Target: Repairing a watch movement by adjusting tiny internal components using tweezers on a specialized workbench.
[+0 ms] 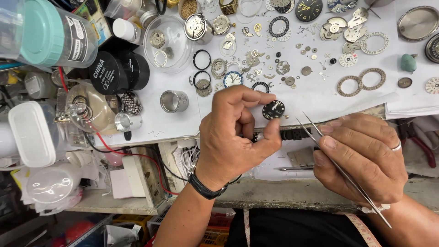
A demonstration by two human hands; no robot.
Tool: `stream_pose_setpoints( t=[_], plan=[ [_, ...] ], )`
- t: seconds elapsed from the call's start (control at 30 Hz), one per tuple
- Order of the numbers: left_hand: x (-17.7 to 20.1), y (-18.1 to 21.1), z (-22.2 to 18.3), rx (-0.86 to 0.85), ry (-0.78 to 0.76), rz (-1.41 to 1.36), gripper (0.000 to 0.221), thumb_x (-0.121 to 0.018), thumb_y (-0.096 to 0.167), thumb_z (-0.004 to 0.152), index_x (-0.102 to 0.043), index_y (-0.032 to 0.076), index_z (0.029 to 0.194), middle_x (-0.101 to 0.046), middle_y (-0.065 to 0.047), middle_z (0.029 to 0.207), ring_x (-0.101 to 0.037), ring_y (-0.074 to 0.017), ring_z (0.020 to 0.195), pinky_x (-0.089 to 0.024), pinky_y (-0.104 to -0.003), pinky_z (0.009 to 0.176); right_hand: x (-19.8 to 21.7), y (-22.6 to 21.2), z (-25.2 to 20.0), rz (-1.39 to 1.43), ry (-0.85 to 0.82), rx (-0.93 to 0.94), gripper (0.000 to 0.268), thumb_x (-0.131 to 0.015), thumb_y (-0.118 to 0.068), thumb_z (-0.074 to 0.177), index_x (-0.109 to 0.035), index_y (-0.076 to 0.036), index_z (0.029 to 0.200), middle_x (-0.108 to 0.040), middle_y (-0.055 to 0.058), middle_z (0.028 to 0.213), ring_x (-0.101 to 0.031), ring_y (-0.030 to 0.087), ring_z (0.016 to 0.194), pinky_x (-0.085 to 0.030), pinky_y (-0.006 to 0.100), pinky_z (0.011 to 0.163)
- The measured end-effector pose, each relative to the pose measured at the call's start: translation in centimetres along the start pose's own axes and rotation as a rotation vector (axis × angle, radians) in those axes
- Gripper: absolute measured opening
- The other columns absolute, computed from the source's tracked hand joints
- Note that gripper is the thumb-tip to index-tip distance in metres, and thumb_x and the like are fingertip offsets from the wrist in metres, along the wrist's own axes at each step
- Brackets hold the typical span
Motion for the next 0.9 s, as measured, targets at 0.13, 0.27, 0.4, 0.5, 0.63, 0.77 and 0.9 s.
stream_pose_setpoints(
  t=[0.13,0.27,0.4,0.5,0.63,0.77,0.9],
  plan=[
    [0.09,0.0,0.32,0.013,-0.008,-0.187,0.036,-0.068,0.016,0.091,-0.041,0.009,0.115,-0.076,-0.004,0.11,-0.041,-0.0062,0.046,-0.039,-0.021,0.048,0.01,-0.08,0.27,0.019,-0.017,-0.006,0.015,-0.066,-0.001,0.097,-0.063,0.011,0.106,-0.066,0.028,0.096,-0.065,0.039,0.088,-0.062,0.049,0.074],
    [0.0,-0.23,0.23,0.016,-0.019,-0.199,0.032,-0.064,0.019,0.095,-0.04,0.011,0.114,-0.075,-0.006,0.112,-0.038,-0.0062,0.045,-0.039,-0.021,0.048,-0.18,-0.2,0.62,0.043,-0.031,0.003,0.016,-0.066,0.001,0.097,-0.063,0.013,0.108,-0.065,0.029,0.098,-0.065,0.04,0.088,-0.062,0.049,0.072],
    [0.23,-0.1,0.29,0.026,-0.014,-0.198,0.033,-0.064,0.018,0.093,-0.039,0.011,0.113,-0.076,-0.005,0.111,-0.036,-0.0054,0.044,-0.039,-0.02,0.048,-0.36,-0.39,0.7,0.051,-0.035,0.007,0.016,-0.065,0.0,0.098,-0.062,0.012,0.108,-0.065,0.028,0.097,-0.065,0.041,0.088,-0.061,0.05,0.073],
    [0.17,-0.08,0.31,0.025,-0.03,-0.186,0.032,-0.063,0.017,0.093,-0.038,0.011,0.112,-0.076,-0.003,0.111,-0.037,-0.0055,0.044,-0.04,-0.021,0.049,-0.28,-0.38,0.67,0.034,-0.021,0.009,0.016,-0.065,-0.001,0.099,-0.063,0.011,0.107,-0.066,0.028,0.097,-0.066,0.04,0.087,-0.061,0.049,0.074],
    [0.21,-0.06,0.27,0.014,-0.032,-0.176,0.033,-0.063,0.013,0.092,-0.038,0.012,0.113,-0.075,-0.003,0.112,-0.035,-0.0062,0.045,-0.041,-0.022,0.05,-0.35,-0.32,0.5,0.033,-0.022,0.009,0.016,-0.066,-0.001,0.097,-0.063,0.011,0.107,-0.065,0.026,0.096,-0.066,0.04,0.086,-0.061,0.049,0.074],
    [0.14,-0.13,0.19,0.004,-0.034,-0.182,0.034,-0.064,0.009,0.09,-0.038,0.012,0.113,-0.075,-0.002,0.113,-0.036,-0.0061,0.046,-0.042,-0.022,0.051,-0.43,-0.36,0.73,0.033,-0.02,0.006,0.016,-0.066,-0.002,0.097,-0.063,0.011,0.106,-0.065,0.026,0.094,-0.065,0.04,0.084,-0.06,0.048,0.072],
    [0.23,-0.09,0.23,-0.001,-0.033,-0.187,0.033,-0.063,0.009,0.09,-0.039,0.011,0.113,-0.075,-0.002,0.112,-0.035,-0.0059,0.046,-0.04,-0.022,0.051,-0.53,-0.41,0.86,0.04,-0.031,0.002,0.016,-0.065,-0.002,0.098,-0.063,0.011,0.106,-0.064,0.025,0.094,-0.064,0.038,0.086,-0.062,0.047,0.072]
  ],
)
Point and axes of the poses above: each hand's wrist, its own z-axis towards the middle knuckle, its own x-axis out of the back of the hand, y = z × x, the point moved 10 cm from there along z, towards the middle knuckle
